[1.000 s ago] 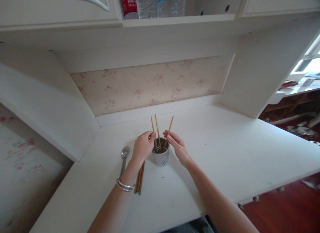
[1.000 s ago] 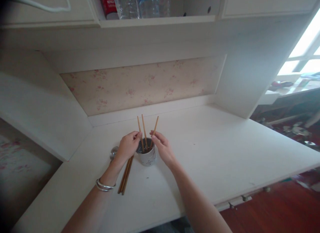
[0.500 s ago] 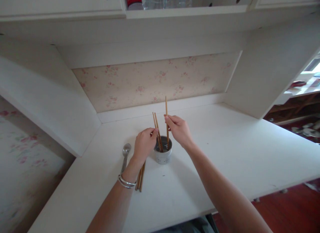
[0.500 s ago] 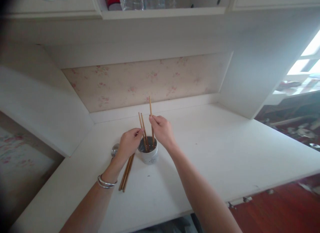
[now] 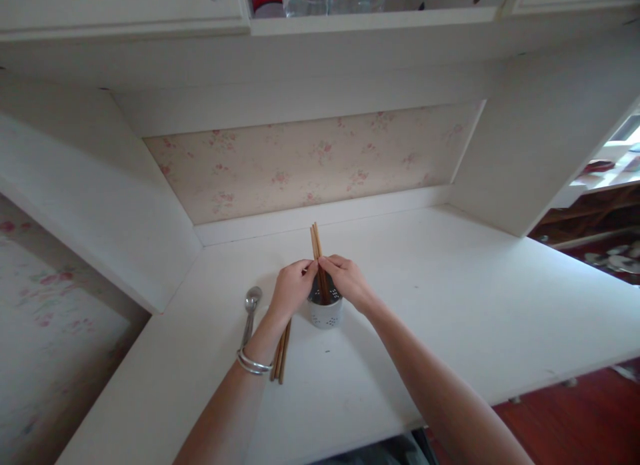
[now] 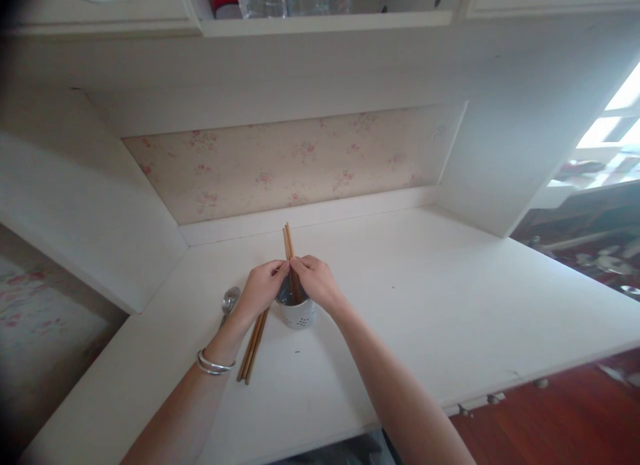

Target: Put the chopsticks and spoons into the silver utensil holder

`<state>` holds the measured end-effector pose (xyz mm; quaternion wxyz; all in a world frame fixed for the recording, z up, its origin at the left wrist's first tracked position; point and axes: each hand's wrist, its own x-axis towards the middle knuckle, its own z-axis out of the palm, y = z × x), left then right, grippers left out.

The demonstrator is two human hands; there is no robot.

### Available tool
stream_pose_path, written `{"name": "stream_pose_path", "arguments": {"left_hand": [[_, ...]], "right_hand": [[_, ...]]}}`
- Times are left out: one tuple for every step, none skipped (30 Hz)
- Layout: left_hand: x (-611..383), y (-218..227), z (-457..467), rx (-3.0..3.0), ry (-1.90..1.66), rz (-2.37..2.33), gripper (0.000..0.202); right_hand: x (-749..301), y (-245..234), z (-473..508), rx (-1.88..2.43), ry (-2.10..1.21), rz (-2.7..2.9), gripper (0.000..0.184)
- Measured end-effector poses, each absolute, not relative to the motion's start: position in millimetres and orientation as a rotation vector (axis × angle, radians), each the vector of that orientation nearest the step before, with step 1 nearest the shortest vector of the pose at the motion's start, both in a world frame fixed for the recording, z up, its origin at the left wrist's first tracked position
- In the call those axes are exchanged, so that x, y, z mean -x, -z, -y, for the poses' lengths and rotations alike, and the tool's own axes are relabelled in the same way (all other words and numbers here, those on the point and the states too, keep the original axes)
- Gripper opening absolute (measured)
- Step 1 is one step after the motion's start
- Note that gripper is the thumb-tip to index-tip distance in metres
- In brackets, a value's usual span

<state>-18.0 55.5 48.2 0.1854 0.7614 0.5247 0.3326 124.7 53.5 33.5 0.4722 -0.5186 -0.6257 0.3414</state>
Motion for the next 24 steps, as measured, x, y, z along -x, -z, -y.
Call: {"name": "stream_pose_path", "arguments": {"left_hand": [[17.6,-47.9,-55.9,-2.12,-0.945,-1.451,0.044],[17.4,-47.5,-56.2,-2.095,-0.952,-1.429,0.044],[17.5,-46.9,-56.4,-2.075,-0.957,-1.411,0.045],[17.8,-46.3,-56.4,-2.059,-0.962,-1.395,0.045],[18.3,-45.5,-56.2,-2.045,-0.968,-1.379,0.045],[19.0,-44.5,-55.6,-2.024,-0.976,-1.362,0.045],[20.0,-43.4,-54.6,-1.995,-0.987,-1.34,0.045],[21.1,-42.0,-53.1,-1.957,-1.002,-1.313,0.045],[22.4,-40.3,-51.0,-1.91,-1.02,-1.286,0.045],[23.8,-38.5,-48.4,-1.858,-1.037,-1.261,0.045],[25.1,-36.3,-45.1,-1.804,-1.049,-1.239,0.045],[26.3,-33.9,-41.4,-1.756,-1.053,-1.218,0.046],[27.1,-31.4,-37.2,-1.718,-1.05,-1.196,0.048],[27.5,-28.7,-32.7,-1.692,-1.043,-1.173,0.051],[27.2,-26.0,-28.1,-1.681,-1.032,-1.147,0.057],[26.2,-23.5,-23.5,-1.684,-1.028,-1.126,0.064],[24.4,-21.3,-19.3,-1.691,-1.035,-1.117,0.072],[22.0,-19.4,-15.7,-1.7,-1.051,-1.119,0.079],[19.1,-18.0,-12.8,-1.706,-1.071,-1.126,0.085],[16.2,-17.1,-10.8,-1.709,-1.092,-1.129,0.088],[13.5,-16.5,-9.7,-1.708,-1.11,-1.124,0.089],[11.3,-16.1,-9.4,-1.702,-1.121,-1.11,0.088],[9.9,-15.7,-9.6,-1.695,-1.122,-1.088,0.086],[9.2,-15.0,-10.2,-1.685,-1.121,-1.069,0.084]], "right_hand": [[-125.3,-33.3,-53.4,1.271,-0.865,1.514,0.04],[-125.7,-33.0,-53.3,1.269,-0.888,1.502,0.04],[-125.9,-32.7,-53.0,1.263,-0.906,1.494,0.04],[-126.0,-32.5,-52.4,1.253,-0.917,1.49,0.04],[-126.1,-32.3,-51.5,1.241,-0.926,1.491,0.039],[-126.3,-32.2,-50.3,1.229,-0.933,1.495,0.039],[-126.6,-32.1,-48.9,1.217,-0.94,1.498,0.04],[-127.2,-32.1,-47.3,1.207,-0.947,1.496,0.041],[-128.1,-32.1,-45.7,1.2,-0.951,1.49,0.042],[-129.3,-32.1,-44.2,1.2,-0.952,1.482,0.043],[-130.7,-32.0,-42.6,1.201,-0.951,1.471,0.044],[-132.2,-31.9,-41.2,1.203,-0.947,1.458,0.045],[-133.8,-31.7,-39.6,1.207,-0.938,1.445,0.046],[-135.3,-31.5,-38.0,1.213,-0.922,1.433,0.046],[-136.6,-31.3,-36.1,1.218,-0.898,1.422,0.047],[-137.5,-31.2,-34.1,1.223,-0.869,1.416,0.047],[-138.0,-31.2,-31.9,1.224,-0.842,1.418,0.046],[-138.1,-31.3,-29.7,1.221,-0.822,1.43,0.046],[-137.7,-31.5,-27.6,1.214,-0.81,1.45,0.045],[-137.0,-31.6,-25.9,1.208,-0.805,1.472,0.044],[-136.0,-31.6,-24.7,1.204,-0.802,1.489,0.044],[-135.0,-31.3,-24.1,1.205,-0.799,1.5,0.044],[-134.1,-30.7,-24.2,1.209,-0.793,1.507,0.045],[-133.5,-29.8,-24.8,1.215,-0.789,1.513,0.045]]}}
